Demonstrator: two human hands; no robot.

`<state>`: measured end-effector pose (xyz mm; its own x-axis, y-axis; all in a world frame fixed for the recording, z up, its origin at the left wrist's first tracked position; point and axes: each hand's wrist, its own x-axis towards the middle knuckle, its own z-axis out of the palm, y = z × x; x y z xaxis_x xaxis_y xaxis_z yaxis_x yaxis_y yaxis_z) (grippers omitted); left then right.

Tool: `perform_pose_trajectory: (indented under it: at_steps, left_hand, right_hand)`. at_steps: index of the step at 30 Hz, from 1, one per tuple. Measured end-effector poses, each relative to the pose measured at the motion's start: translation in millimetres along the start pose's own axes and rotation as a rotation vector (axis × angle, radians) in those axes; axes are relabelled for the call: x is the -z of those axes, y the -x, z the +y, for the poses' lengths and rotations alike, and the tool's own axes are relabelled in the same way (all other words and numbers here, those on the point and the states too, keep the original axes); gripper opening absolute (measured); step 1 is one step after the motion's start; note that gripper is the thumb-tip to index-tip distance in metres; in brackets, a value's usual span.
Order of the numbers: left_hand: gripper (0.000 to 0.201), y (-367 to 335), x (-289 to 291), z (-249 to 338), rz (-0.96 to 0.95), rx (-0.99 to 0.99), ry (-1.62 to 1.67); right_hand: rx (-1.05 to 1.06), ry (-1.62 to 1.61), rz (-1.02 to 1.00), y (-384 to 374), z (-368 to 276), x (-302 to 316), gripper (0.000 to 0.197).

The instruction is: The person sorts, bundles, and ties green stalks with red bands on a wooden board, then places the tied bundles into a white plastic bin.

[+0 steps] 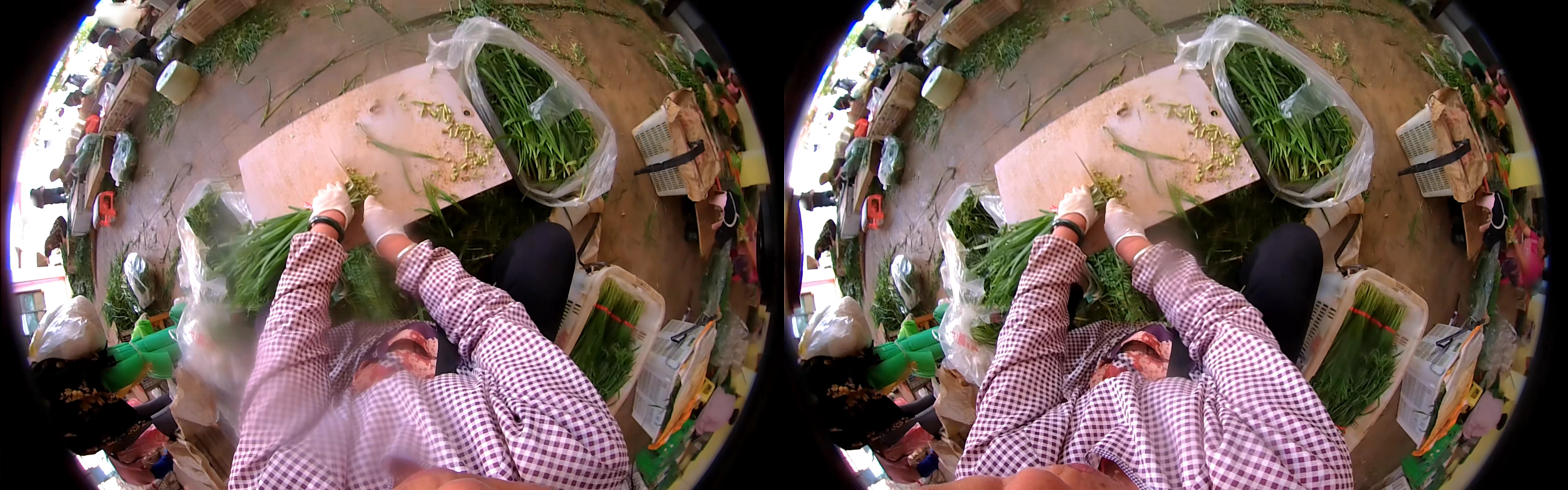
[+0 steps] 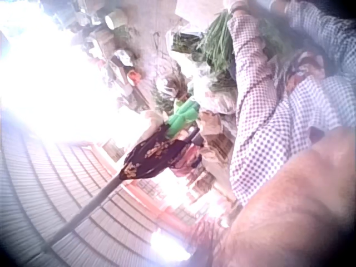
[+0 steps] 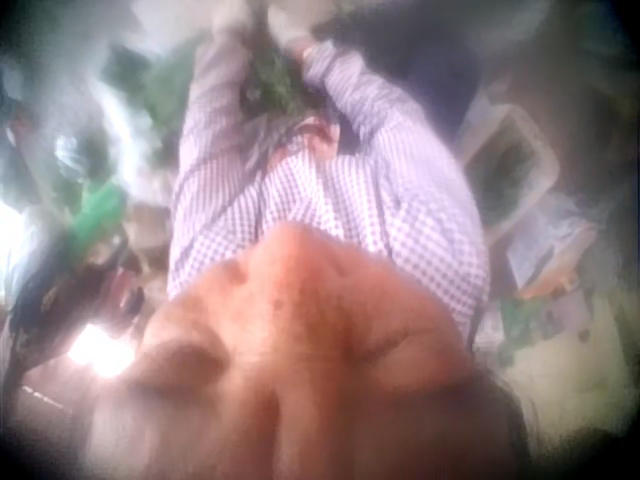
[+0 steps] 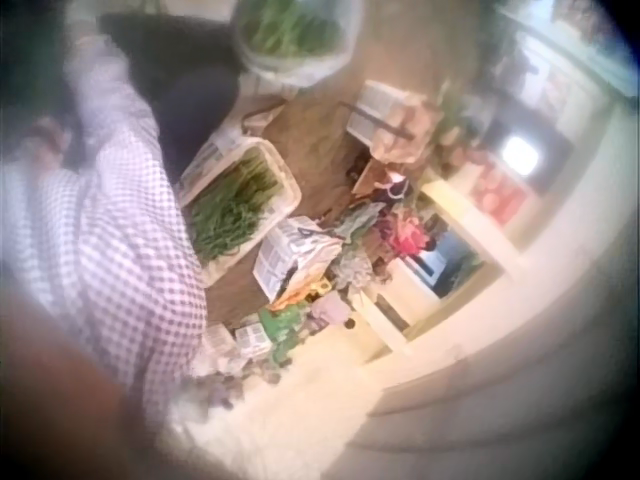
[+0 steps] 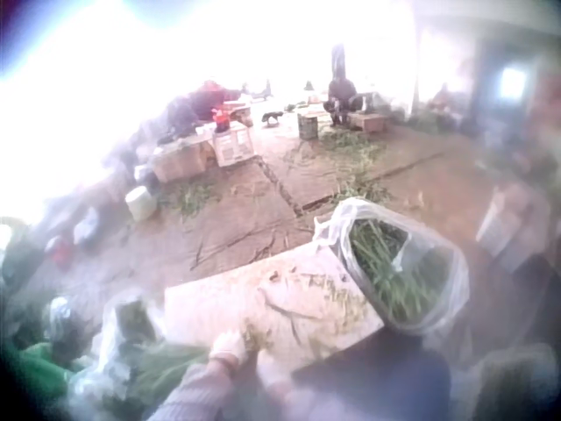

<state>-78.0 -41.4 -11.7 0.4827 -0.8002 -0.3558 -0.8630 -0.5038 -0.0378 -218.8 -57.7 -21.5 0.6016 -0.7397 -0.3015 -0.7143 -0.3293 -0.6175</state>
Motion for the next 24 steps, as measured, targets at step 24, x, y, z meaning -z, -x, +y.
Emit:
perform_pose_trajectory:
  at_steps: [24]
  left_hand:
    - [0.070,76,-6,-41,0.316,0.025,0.068]
  right_hand:
    - [0.175,0.178,0.312,15,52,54,0.033]
